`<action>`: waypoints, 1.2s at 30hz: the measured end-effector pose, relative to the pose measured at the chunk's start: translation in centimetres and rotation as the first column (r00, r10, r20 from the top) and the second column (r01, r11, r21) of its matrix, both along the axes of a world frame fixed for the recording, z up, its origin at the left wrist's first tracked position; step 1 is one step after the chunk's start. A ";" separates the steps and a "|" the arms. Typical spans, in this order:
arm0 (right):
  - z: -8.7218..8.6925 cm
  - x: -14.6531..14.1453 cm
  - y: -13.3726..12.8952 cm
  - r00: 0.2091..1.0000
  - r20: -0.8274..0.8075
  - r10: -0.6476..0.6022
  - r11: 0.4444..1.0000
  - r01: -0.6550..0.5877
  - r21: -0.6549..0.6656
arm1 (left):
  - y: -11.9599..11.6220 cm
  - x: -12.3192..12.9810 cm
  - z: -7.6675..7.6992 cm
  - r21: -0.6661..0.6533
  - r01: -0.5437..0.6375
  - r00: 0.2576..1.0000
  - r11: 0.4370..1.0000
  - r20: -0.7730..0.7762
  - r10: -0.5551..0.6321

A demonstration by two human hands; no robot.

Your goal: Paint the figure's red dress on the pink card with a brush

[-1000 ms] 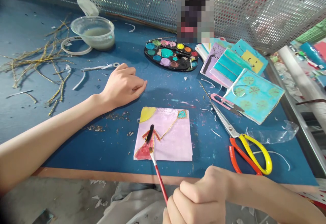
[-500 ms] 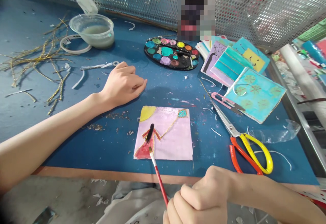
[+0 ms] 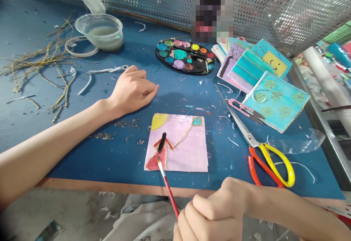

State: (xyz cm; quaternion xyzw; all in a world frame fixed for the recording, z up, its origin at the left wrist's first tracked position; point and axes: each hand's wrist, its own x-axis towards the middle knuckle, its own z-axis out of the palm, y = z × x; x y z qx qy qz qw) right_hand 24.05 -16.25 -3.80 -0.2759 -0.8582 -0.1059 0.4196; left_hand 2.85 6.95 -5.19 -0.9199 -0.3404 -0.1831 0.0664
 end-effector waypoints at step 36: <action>-0.4 -0.5 -0.6 0.990 -0.090 -0.110 0.993 0.105 -0.058 | 0.3 0.0 -0.7 0.099 0.038 0.998 0.994 0.043 -0.043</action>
